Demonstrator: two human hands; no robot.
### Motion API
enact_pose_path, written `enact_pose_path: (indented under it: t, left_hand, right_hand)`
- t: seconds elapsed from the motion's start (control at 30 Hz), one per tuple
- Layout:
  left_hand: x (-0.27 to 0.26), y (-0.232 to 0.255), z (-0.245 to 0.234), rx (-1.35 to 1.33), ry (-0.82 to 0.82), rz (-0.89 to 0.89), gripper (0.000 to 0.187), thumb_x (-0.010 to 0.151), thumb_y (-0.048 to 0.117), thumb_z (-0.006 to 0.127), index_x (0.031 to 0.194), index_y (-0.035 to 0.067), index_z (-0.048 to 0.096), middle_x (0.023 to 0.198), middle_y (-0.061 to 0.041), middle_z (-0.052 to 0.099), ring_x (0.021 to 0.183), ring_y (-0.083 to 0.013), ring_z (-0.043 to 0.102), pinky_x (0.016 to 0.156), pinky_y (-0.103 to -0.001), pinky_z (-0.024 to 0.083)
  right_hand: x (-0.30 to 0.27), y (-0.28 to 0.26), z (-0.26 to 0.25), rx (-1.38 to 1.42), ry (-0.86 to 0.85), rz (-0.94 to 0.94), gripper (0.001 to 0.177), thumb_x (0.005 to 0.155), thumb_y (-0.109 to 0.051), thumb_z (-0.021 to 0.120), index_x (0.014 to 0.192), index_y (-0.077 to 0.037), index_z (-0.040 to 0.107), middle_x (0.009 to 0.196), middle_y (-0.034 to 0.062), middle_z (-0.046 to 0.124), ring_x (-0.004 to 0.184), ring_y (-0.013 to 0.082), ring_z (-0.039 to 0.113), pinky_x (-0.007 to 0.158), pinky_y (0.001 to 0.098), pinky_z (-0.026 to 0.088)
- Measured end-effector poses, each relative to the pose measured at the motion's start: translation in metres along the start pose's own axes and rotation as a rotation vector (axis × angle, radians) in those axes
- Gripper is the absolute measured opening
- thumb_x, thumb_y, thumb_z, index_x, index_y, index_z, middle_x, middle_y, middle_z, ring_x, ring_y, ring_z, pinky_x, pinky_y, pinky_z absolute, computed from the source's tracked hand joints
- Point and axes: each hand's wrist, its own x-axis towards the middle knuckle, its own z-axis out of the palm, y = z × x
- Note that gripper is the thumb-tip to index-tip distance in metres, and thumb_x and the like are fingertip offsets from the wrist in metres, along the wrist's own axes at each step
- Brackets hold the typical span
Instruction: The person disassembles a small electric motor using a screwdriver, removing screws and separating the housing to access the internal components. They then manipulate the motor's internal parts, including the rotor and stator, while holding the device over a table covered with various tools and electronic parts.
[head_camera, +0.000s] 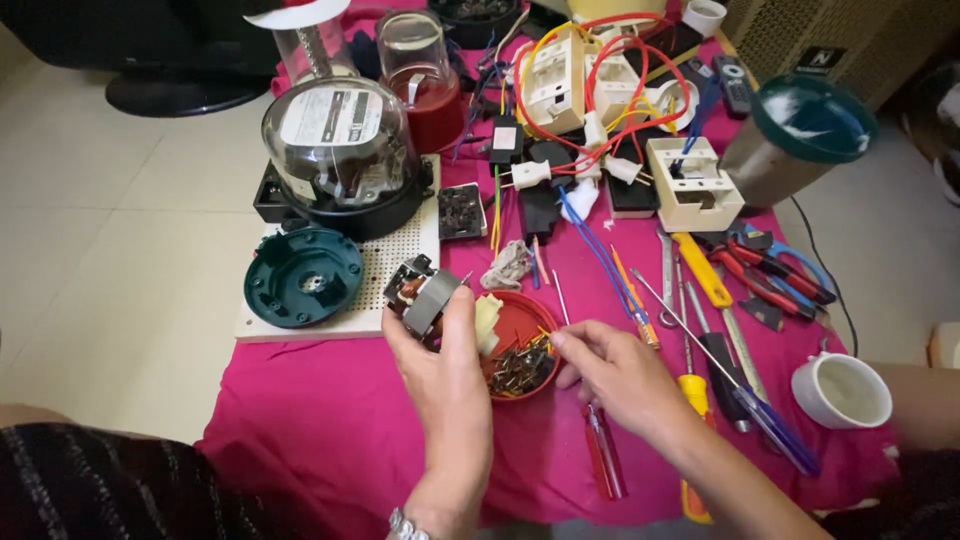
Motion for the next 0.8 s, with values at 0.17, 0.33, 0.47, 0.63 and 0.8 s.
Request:
enact_pose_path:
  t: [0.17, 0.33, 0.47, 0.63, 0.8]
  left_hand:
    - [-0.004, -0.005, -0.006, 0.016, 0.051, 0.004, 0.070, 0.081, 0.038, 0.065, 0.139, 0.003, 0.048, 0.114, -0.015, 0.072, 0.090, -0.0230, 0.071, 0.081, -0.033, 0.056]
    - [-0.015, 0.002, -0.015, -0.034, 0.052, -0.039, 0.062, 0.082, 0.030, 0.065, 0.137, 0.005, 0.052, 0.112, -0.012, 0.074, 0.091, -0.0207, 0.072, 0.083, -0.032, 0.058]
    - [-0.019, -0.001, -0.020, -0.115, 0.052, -0.009, 0.055, 0.085, 0.023, 0.065, 0.134, 0.006, 0.051, 0.107, -0.013, 0.078, 0.086, -0.0191, 0.077, 0.079, -0.029, 0.060]
    - [-0.020, 0.005, -0.016, -0.111, 0.050, -0.022, 0.065, 0.083, 0.033, 0.063, 0.140, 0.006, 0.048, 0.111, -0.014, 0.074, 0.084, -0.0206, 0.071, 0.075, -0.031, 0.058]
    - [-0.024, 0.000, -0.021, -0.054, 0.009, 0.204, 0.055, 0.088, 0.030, 0.061, 0.133, 0.002, 0.047, 0.109, -0.015, 0.071, 0.085, -0.0211, 0.071, 0.076, -0.031, 0.058]
  right_hand:
    - [0.000, 0.002, 0.000, -0.023, 0.014, 0.057, 0.035, 0.096, -0.025, 0.061, 0.119, -0.004, 0.077, 0.076, 0.0141, 0.076, 0.057, 0.0194, 0.059, 0.053, 0.0284, 0.046]
    - [0.004, 0.008, 0.000, 0.031, 0.016, 0.065, 0.034, 0.098, -0.020, 0.059, 0.119, 0.000, 0.076, 0.078, 0.0184, 0.075, 0.059, 0.0226, 0.059, 0.055, 0.0312, 0.048]
    - [0.003, -0.001, 0.003, -0.053, 0.044, 0.066, 0.034, 0.099, -0.022, 0.058, 0.119, -0.001, 0.076, 0.077, 0.0168, 0.073, 0.056, 0.0208, 0.055, 0.052, 0.0302, 0.044]
    - [0.004, 0.006, 0.004, -0.095, 0.088, -0.014, 0.031, 0.097, -0.021, 0.060, 0.116, -0.002, 0.076, 0.074, 0.0156, 0.074, 0.056, 0.0199, 0.059, 0.051, 0.0289, 0.045]
    - [-0.006, 0.012, 0.005, -0.069, 0.042, -0.122, 0.034, 0.096, -0.022, 0.060, 0.122, -0.003, 0.073, 0.078, 0.0113, 0.074, 0.063, 0.0167, 0.064, 0.058, 0.0268, 0.051]
